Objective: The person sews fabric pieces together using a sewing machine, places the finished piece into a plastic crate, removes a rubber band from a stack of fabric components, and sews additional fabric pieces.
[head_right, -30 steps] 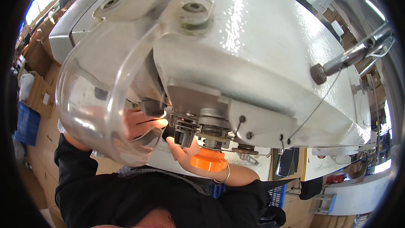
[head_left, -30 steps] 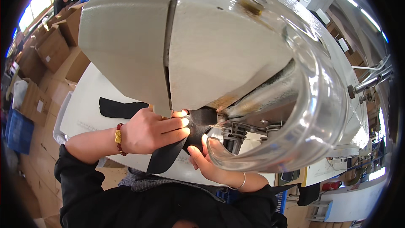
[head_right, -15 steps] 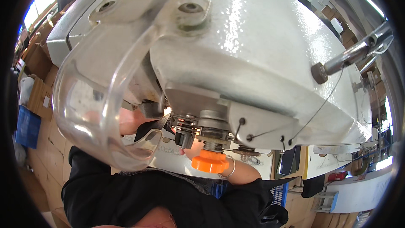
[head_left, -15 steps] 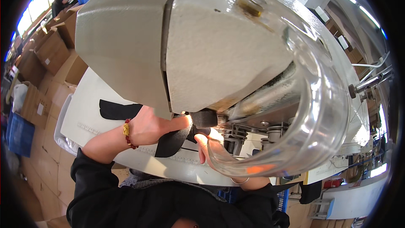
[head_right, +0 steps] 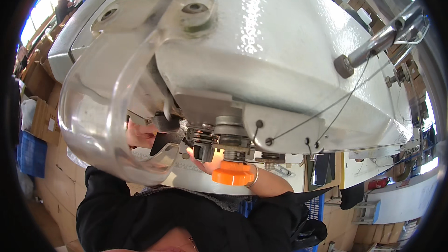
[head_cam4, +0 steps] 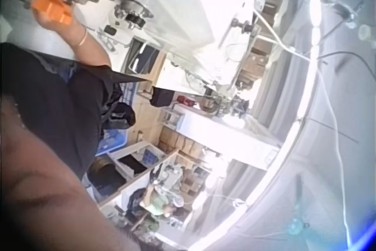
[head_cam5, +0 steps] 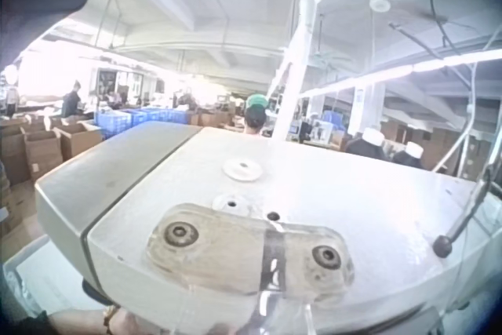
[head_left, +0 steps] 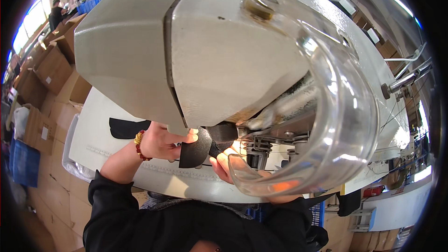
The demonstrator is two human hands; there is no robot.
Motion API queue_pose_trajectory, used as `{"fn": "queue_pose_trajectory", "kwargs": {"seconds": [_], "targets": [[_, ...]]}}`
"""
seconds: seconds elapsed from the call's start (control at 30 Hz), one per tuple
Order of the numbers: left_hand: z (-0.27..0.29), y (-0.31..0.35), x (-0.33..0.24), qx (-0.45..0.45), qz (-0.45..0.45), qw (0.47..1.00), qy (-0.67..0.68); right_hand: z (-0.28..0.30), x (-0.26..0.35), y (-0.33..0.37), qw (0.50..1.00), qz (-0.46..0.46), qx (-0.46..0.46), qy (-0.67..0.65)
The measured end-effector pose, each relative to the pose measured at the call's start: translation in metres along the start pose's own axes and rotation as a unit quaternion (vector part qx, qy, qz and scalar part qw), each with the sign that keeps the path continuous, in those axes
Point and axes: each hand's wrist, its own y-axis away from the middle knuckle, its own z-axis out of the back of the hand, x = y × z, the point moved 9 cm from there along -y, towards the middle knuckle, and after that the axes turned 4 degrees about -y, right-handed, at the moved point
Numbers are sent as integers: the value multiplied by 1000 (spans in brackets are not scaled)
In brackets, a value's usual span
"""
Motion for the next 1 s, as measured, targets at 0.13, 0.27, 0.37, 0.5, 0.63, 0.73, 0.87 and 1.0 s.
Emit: {"fn": "queue_pose_trajectory", "kwargs": {"seconds": [0.13,0.27,0.37,0.5,0.63,0.73,0.87,1.0], "targets": [[-9,11,7,-18,-6,996,-85,-12,0,11,999,-9,-28,27],[-21,27,30,-45,38,998,-2,-48,-13,48,977,-185,-71,-81],[-33,39,39,6,20,999,-30,-89,-15,82,970,-222,-8,-100],[-38,27,41,53,36,998,9,-108,-23,108,904,-243,-2,-352],[6,0,-8,-32,11,997,-76,-100,-36,110,758,-392,144,-502],[17,-18,-47,17,-75,992,-100,-57,-30,67,849,-250,226,-406],[12,-23,-73,31,-123,981,-147,-38,-27,44,857,-216,273,-379],[3,-20,-77,41,-142,970,-193,-37,-24,38,875,-210,248,-360]]}}
